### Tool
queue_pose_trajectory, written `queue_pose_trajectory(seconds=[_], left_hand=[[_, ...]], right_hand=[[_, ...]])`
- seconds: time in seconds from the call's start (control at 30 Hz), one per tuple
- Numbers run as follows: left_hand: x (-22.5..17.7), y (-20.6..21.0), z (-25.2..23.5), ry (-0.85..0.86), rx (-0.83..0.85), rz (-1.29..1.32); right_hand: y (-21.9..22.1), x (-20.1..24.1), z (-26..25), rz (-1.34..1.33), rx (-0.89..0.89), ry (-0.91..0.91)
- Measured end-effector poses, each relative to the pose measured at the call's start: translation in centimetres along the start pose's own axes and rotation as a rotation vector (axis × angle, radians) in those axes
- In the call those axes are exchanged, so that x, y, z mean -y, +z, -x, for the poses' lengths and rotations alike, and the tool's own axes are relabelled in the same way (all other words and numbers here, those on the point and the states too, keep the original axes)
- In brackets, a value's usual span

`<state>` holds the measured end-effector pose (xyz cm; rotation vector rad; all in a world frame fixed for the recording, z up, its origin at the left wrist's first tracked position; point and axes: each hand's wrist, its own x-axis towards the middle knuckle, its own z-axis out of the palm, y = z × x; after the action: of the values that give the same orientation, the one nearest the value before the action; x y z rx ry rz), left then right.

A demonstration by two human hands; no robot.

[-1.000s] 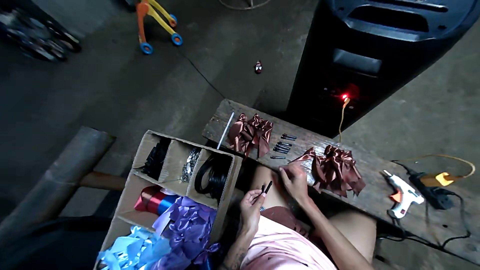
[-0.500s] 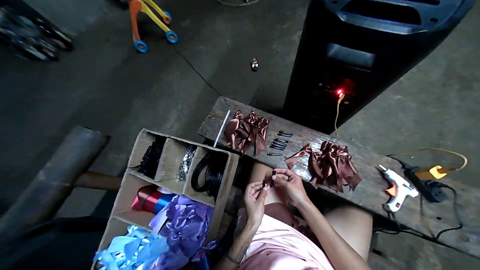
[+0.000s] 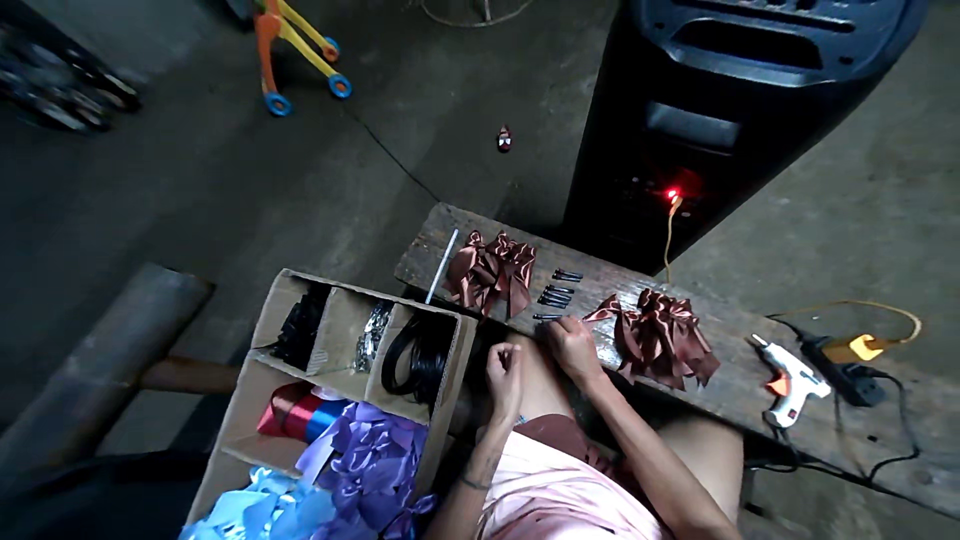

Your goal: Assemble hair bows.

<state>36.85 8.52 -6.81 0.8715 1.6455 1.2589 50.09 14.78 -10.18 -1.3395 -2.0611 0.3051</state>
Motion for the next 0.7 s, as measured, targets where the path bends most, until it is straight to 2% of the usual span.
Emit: queue_pose_trajectory(seconds=[0.13, 0.3, 0.4, 0.5, 0.57, 0.7], left_hand=[[-0.1, 1.0, -3.4, -0.031, 0.163, -0.322], [-0.5, 2.3, -4.5, -0.042, 0.079, -0.465], [0.1, 3.0, -4.7, 0.062, 0.060, -0.487], [0.4, 3.9, -5.0, 0.117, 0.078, -0.505], [0.3, 4.7, -5.2, 0.093, 0.061, -0.537], [0.6, 5.6, -5.5, 0.127, 0.017, -0.622]], right_hand=[[1.5, -0.2, 0.6, 0.002, 0.053, 0.067], [0.6, -0.5, 1.2, -0.051, -0.013, 0.045], [-0.7, -1.3, 0.9, -0.010, -0.135, 0.073], [-2.0, -2.6, 0.1, 0.069, -0.180, 0.144], [-2.5, -3.4, -0.5, 0.113, -0.153, 0.191], [-3.3, -2.9, -2.0, 0.071, 0.030, 0.294]])
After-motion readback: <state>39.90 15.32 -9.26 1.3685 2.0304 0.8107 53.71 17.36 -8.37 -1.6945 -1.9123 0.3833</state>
